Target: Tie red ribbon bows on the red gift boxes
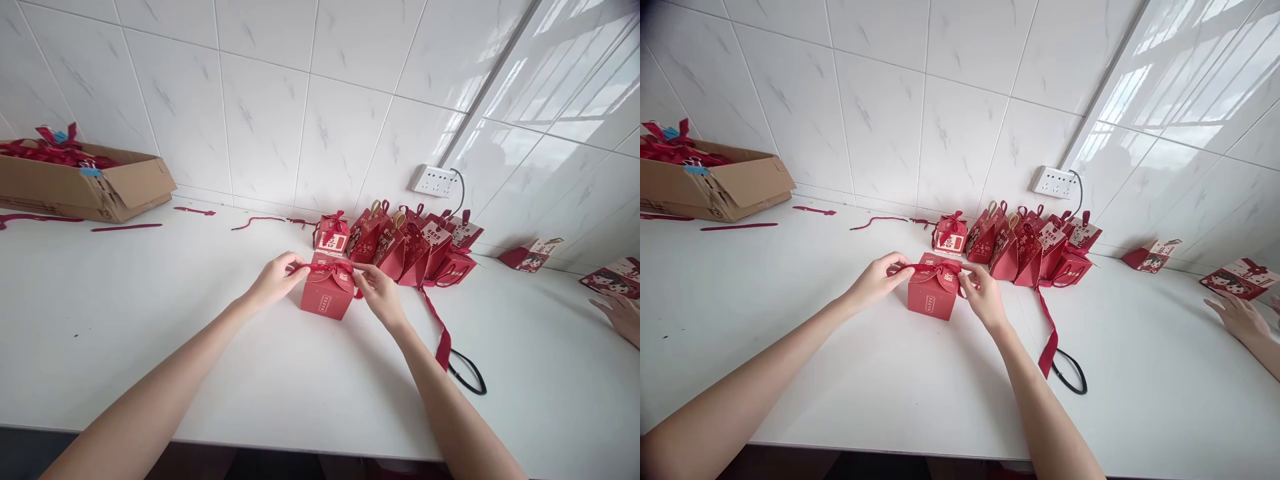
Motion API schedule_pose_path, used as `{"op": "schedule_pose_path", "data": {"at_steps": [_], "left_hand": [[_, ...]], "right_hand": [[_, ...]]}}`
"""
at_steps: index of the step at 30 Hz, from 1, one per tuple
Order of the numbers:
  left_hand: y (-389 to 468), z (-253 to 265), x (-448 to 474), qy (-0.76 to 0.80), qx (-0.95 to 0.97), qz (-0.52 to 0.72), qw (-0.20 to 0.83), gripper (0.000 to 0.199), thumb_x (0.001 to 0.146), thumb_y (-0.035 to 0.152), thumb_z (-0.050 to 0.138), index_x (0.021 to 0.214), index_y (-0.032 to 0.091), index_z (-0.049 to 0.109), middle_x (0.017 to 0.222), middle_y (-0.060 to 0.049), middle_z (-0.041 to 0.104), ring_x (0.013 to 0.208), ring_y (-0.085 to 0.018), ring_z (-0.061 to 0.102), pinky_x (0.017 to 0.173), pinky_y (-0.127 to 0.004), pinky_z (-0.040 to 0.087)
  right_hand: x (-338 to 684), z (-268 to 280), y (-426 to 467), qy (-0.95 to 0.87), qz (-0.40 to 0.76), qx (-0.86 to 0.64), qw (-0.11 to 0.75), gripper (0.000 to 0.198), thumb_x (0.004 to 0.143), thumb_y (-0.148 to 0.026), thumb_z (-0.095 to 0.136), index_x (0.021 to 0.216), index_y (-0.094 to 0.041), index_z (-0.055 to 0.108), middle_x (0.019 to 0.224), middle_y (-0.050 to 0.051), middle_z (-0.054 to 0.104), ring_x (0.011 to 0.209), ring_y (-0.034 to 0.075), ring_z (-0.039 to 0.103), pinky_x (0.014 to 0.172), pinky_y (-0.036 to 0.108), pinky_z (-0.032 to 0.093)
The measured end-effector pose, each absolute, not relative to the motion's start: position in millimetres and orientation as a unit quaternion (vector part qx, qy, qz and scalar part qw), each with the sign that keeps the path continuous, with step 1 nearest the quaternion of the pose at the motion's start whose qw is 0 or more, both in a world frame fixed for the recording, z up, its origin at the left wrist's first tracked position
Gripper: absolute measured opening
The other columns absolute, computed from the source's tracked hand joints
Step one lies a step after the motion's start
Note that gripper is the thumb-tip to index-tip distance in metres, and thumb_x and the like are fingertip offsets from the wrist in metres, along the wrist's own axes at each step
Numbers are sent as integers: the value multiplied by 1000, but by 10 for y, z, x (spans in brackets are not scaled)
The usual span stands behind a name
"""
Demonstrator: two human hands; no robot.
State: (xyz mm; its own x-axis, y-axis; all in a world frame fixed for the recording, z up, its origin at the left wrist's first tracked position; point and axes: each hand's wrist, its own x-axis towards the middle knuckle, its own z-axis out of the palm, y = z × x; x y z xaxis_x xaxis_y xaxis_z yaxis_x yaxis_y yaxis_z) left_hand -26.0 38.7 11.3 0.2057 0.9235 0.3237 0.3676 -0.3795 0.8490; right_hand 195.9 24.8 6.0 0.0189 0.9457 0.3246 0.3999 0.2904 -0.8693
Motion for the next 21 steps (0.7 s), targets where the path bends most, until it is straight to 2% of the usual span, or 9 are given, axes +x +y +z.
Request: {"op": "schedule_pose_path", "data": {"at_steps": [3,5,9,14,17,21], "left_hand": [[388,166,-307,447,682,492,304,15,79,34,58,80,20,60,84,-2,65,79,-17,59,74,-27,44],[380,201,-319,437,673,531,272,13,79,33,58,80,20,61,85,-2,64,79,-16,58,74,-27,44],[333,253,-305,403,692,568,187,8,80,25,59,76,20,63,81,-2,61,77,-15,57,71,-26,45],[254,295,-248,380,708,572,168,8,80,20,60,74,22,65,78,-2,61,73,-14,56,65,-26,45],[233,308,-234,351,707,588,176,8,79,21,61,73,22,65,77,-1,61,72,-14,56,66,-27,46],[230,324,-262,329,694,614,180,8,80,22,61,74,22,66,79,-1,61,73,-14,57,66,-27,46]], "right_hand": [[1947,157,157,-654,300,-517,464,27,76,-46,61,76,-19,60,76,4,64,73,17,58,66,28,44],[1914,238,70,-664,353,-500,429,24,74,-40,62,67,-19,55,67,1,60,64,14,56,59,26,42],[1825,378,-125,-663,511,-438,328,20,77,-34,58,67,-19,49,51,-4,57,47,11,55,49,22,38],[1805,456,-268,-652,594,-395,256,16,77,-28,56,67,-19,47,39,-7,53,37,11,57,42,17,33],[1850,477,-286,-633,634,-371,244,20,76,-31,57,65,-19,46,33,-10,43,30,10,52,35,16,26],[1947,506,-259,-614,626,-394,276,25,75,-31,59,59,-19,44,36,-10,38,29,5,37,32,16,25]]}}
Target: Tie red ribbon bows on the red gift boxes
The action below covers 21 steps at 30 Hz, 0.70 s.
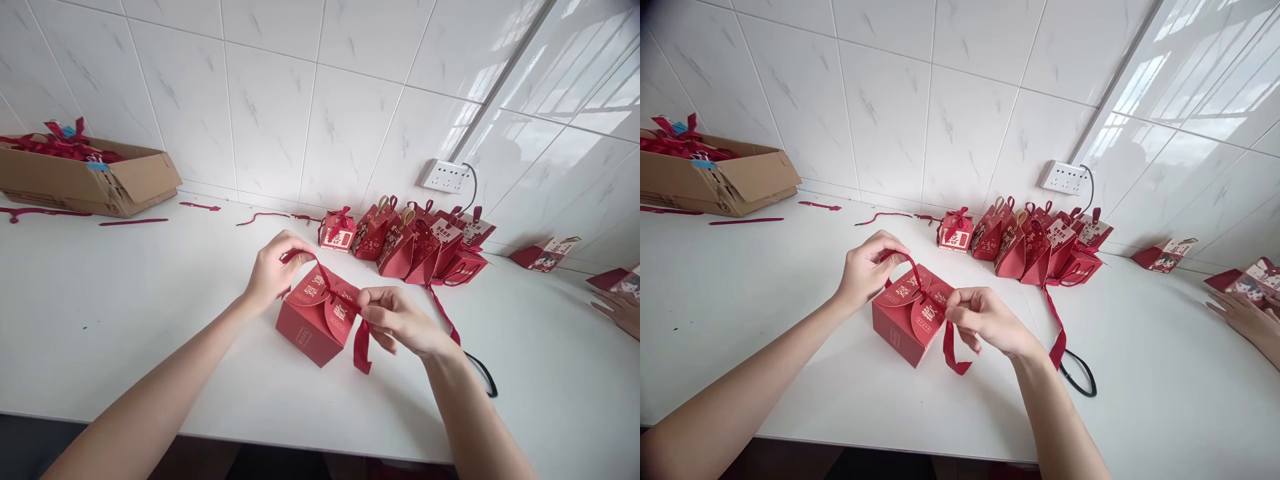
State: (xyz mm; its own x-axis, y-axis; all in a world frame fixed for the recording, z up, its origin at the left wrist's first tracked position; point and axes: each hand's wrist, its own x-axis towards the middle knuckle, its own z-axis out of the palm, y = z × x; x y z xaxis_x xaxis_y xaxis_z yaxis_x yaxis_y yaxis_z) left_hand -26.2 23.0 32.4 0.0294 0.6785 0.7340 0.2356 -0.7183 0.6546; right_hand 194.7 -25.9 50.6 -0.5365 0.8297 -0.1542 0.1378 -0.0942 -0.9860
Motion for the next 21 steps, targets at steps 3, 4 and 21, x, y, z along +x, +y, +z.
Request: {"op": "schedule_pose_path", "data": {"at_steps": [3,4,21], "left_hand": [[220,346,-272,333,675,637,167,8,79,21,62,72,22,66,76,-1,59,70,-13,56,65,-27,46],[214,354,-269,334,672,639,166,9,79,20,61,72,22,66,76,-1,59,69,-13,56,64,-27,46],[153,394,-251,316,681,640,164,7,76,25,67,71,25,71,73,-1,61,66,-13,54,57,-28,43]], "right_hand": [[2015,510,-236,-593,628,-420,278,36,77,-33,59,52,-19,37,41,-10,33,30,2,29,31,16,22],[2030,508,-237,-594,635,-413,271,38,76,-34,59,51,-19,36,41,-10,33,30,2,30,30,16,21],[2236,577,-374,-575,729,-334,165,39,68,-40,74,52,-17,47,30,-11,32,16,3,26,19,14,8]]}}
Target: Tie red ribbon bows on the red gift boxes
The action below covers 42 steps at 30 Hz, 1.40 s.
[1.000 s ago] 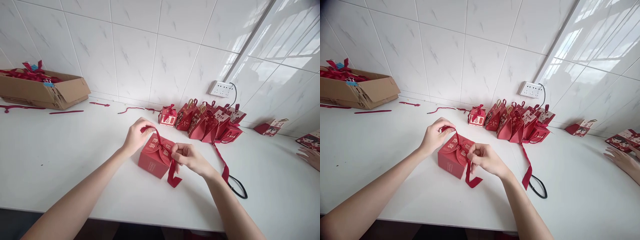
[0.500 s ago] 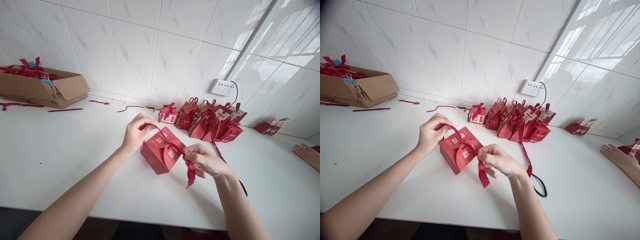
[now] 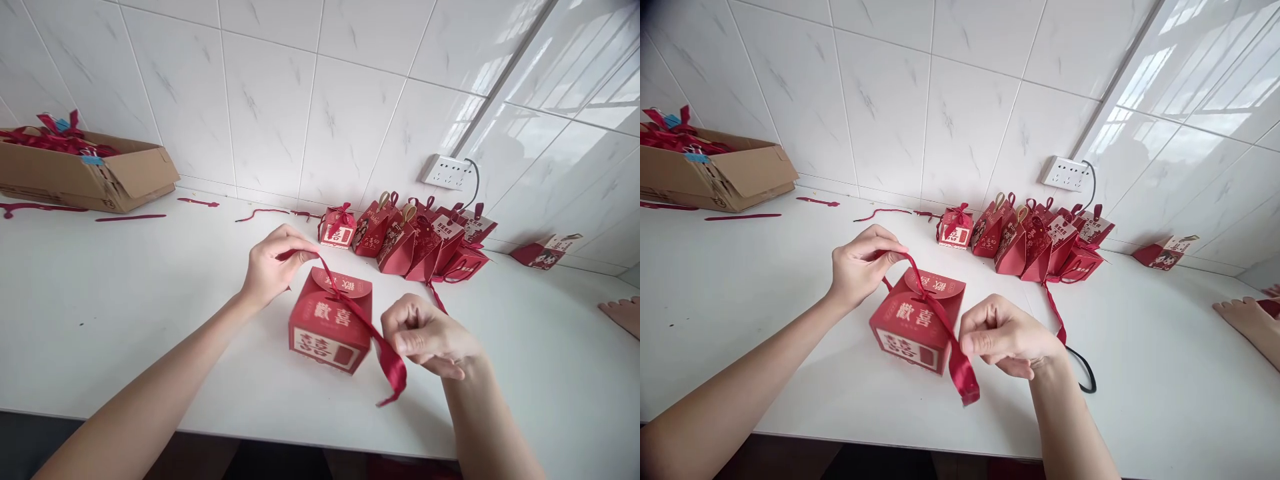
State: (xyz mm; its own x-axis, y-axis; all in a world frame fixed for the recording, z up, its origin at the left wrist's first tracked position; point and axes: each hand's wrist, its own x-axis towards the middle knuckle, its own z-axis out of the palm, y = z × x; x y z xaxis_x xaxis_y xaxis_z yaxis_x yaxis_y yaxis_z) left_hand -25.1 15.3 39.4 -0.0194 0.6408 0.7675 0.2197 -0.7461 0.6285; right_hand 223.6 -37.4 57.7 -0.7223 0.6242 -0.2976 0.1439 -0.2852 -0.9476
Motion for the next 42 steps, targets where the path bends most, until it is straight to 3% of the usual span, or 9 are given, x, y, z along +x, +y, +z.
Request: {"op": "schedule_pose_path", "data": {"at_steps": [3,7,11,15,21,25,32,38,42], "left_hand": [[157,411,-300,327,674,636,187,5,74,21,65,70,21,68,72,-1,59,65,-13,53,56,-27,41],[194,443,-407,339,716,491,363,6,72,21,61,68,17,58,63,1,52,57,-10,46,51,-24,34],[242,460,-487,318,714,356,511,16,71,24,56,60,16,47,55,4,40,50,-7,32,47,-23,23],[273,443,-530,289,690,302,590,21,67,24,53,56,17,37,54,5,32,50,-6,26,48,-25,18],[268,444,-551,303,727,232,571,43,75,46,56,53,17,33,54,5,26,49,-6,20,48,-26,13],[239,504,-571,347,757,190,520,46,65,42,72,49,16,37,48,7,27,47,-5,22,46,-24,14],[256,510,-657,394,734,75,548,39,60,47,76,67,16,52,55,3,50,47,-9,44,43,-20,28],[299,456,-696,372,745,73,548,59,75,71,46,62,14,55,42,5,35,37,-7,32,40,-23,20],[315,447,-699,345,730,77,585,43,73,56,63,64,14,58,51,3,45,42,-7,39,44,-22,27]], "right_hand": [[2253,602,-377,-608,690,-345,188,38,70,-46,71,56,-17,50,31,-11,31,18,2,24,22,14,8],[2130,582,-330,-630,597,-423,261,48,73,-63,60,63,-17,50,37,-12,25,24,5,36,27,14,23],[1931,494,-307,-676,536,-459,212,60,70,-75,51,64,-16,51,50,-2,47,47,12,57,41,20,45],[1843,420,-304,-701,461,-495,226,57,76,-72,46,76,-16,52,77,6,57,75,18,60,51,25,54],[1868,364,-227,-661,439,-556,248,49,71,-63,62,71,-19,41,71,0,52,66,13,55,52,27,55],[1928,413,-176,-628,528,-516,246,42,69,-53,70,75,-18,48,72,0,55,70,13,57,56,28,57],[2066,427,-100,-592,589,-489,252,42,61,-46,79,84,-17,58,68,-2,52,64,11,52,54,26,54],[2159,340,-4,-651,540,-486,220,50,67,-49,73,50,-17,38,50,-9,21,47,4,16,41,22,13],[2169,350,5,-641,571,-451,244,43,68,-46,73,54,-16,45,53,-8,24,50,5,17,47,25,11]]}}
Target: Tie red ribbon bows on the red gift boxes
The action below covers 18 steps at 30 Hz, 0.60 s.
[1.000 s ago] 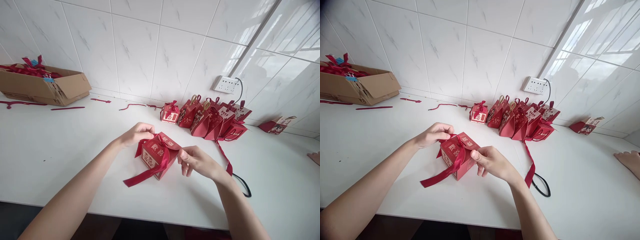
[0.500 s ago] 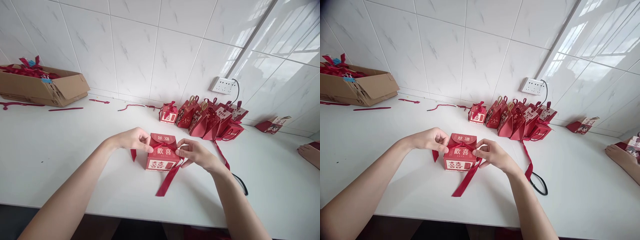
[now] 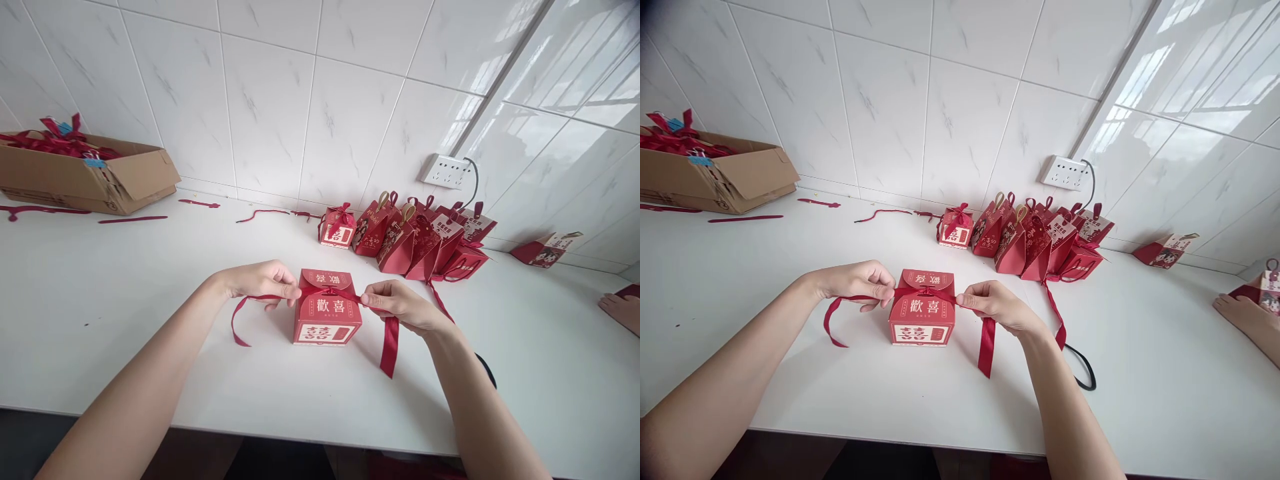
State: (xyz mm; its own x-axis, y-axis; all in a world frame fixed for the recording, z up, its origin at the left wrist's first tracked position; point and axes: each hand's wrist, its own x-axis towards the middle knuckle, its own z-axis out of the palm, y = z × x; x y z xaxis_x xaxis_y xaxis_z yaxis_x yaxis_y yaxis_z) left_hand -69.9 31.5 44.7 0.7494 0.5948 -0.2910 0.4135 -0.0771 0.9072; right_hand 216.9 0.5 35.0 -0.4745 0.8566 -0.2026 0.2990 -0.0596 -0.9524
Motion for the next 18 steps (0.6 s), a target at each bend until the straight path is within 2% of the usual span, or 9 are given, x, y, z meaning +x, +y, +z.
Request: {"op": "schedule_pose_path", "data": {"at_steps": [4,7,10,13,15,18], "left_hand": [[314,448,-697,326,712,93,615,29,73,41,69,64,16,57,51,5,43,44,-5,34,54,-23,39],[302,456,-699,329,703,112,620,26,71,39,71,68,15,59,69,0,56,63,-10,51,64,-22,43],[301,446,-704,325,661,106,668,43,73,58,61,83,16,64,84,-5,63,75,-16,56,68,-27,46],[308,424,-688,347,615,88,702,67,76,74,37,80,14,65,76,-8,64,67,-17,57,62,-30,47],[307,418,-662,372,625,97,680,62,79,69,40,74,13,64,69,-7,63,62,-16,57,60,-29,46],[299,430,-631,350,670,105,646,38,80,50,56,74,13,62,67,-4,62,59,-14,56,59,-27,45]], "right_hand": [[2156,354,-7,-605,589,-439,306,35,67,-44,75,65,-15,56,55,-7,31,49,5,20,47,25,13],[2144,338,-11,-594,587,-431,342,35,68,-44,75,64,-15,55,55,-7,31,49,5,19,47,25,12],[2133,324,-9,-594,578,-429,360,36,70,-44,73,61,-15,53,54,-7,30,49,5,18,47,25,12],[2124,319,-4,-596,578,-426,359,39,70,-44,73,58,-15,50,54,-7,28,49,5,17,47,26,12],[2120,318,-2,-599,582,-427,348,39,69,-45,73,59,-16,50,54,-7,28,50,5,17,48,25,11],[2118,315,-3,-607,583,-429,328,40,70,-48,72,61,-17,49,55,-7,27,50,6,18,48,25,11]]}}
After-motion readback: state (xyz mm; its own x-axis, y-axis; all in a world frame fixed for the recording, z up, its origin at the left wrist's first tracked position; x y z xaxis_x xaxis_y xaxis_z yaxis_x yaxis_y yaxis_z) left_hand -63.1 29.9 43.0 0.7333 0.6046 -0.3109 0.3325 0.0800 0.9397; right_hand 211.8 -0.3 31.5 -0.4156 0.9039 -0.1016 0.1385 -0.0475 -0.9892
